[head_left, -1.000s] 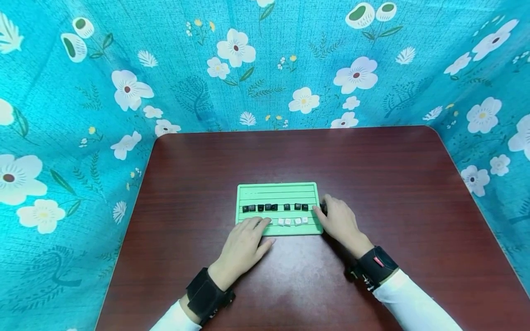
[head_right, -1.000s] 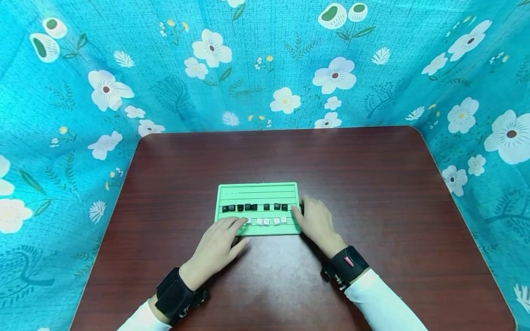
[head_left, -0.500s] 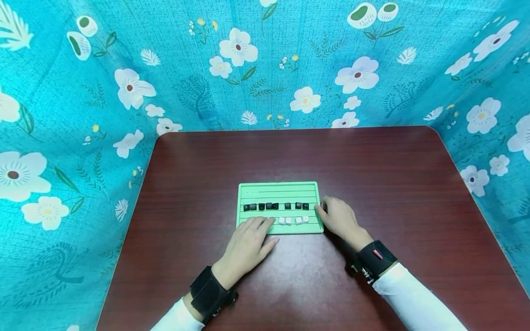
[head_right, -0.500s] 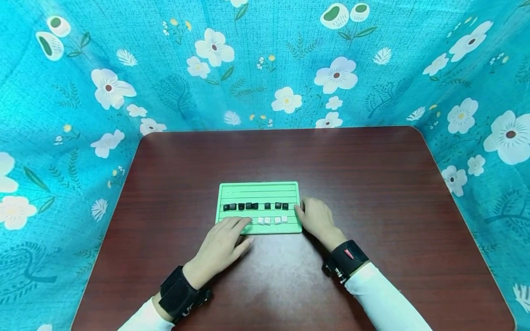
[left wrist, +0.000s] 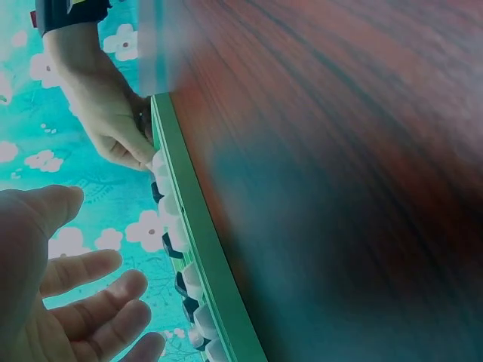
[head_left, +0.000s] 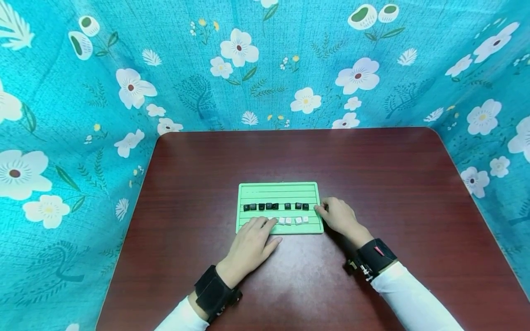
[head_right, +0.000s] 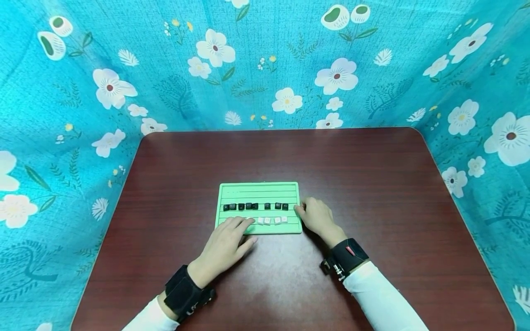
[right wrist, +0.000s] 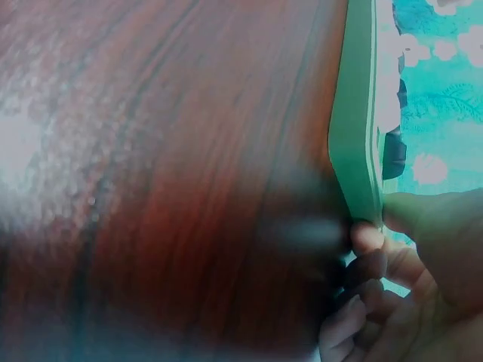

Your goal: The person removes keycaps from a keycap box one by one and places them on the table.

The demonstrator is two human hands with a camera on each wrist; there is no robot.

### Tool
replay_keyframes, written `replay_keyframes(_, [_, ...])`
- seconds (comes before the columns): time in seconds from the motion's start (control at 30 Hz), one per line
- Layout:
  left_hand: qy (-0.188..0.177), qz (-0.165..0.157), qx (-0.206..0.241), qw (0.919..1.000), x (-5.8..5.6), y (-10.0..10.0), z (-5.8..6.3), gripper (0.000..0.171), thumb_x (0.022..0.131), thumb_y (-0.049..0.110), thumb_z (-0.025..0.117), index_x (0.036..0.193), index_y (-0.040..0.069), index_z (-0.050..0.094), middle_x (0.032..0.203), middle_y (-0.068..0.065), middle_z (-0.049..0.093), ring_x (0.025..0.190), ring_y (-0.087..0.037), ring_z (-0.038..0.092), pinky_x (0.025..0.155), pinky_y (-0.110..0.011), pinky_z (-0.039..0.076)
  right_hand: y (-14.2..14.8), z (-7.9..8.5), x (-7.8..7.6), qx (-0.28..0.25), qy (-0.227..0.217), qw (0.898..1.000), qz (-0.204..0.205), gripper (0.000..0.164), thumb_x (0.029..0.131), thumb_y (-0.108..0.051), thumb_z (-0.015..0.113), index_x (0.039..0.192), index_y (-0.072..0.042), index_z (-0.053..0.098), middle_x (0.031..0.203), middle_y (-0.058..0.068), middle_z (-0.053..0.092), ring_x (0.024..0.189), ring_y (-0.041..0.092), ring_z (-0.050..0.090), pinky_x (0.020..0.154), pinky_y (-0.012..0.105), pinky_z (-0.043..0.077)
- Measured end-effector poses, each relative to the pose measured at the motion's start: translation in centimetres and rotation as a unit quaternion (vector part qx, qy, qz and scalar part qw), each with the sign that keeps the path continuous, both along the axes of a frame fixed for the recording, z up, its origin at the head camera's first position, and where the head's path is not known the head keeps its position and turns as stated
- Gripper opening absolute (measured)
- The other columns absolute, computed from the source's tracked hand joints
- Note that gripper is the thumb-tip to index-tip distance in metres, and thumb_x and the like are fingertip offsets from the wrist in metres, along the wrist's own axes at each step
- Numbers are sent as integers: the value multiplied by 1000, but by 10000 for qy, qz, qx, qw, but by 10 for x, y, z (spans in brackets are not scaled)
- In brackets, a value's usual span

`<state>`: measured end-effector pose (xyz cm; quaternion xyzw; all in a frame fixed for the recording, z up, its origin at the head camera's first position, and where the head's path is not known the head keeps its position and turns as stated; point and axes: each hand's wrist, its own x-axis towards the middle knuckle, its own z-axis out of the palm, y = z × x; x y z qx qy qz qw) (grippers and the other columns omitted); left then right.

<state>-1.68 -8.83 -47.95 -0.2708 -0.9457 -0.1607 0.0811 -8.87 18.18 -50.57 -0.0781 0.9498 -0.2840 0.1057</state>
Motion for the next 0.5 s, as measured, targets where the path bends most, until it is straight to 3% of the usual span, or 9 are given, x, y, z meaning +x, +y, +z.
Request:
replay_keyframes(0.23, [27,8,46,10000,0,7,-3,45,91,43,52,123,12,60,106,-3,62,93,-19,55,80,-34,46,1,-2,0,-155,-66,9998,-81,39,93,-31,54,61,-13,40,49,-4,29,40,12,23,42,26,14])
replay_keyframes(0.5, [179,137,97,9997,-3,13,-3,40,91,41,53,116,11,63,94,-1,59,77,-17,49,66,-30,43,3,-3,-2,-171,-70,9998,-82,39,92,-31,55,60,-14,41,50,-5,27,41,11,21,43,25,13])
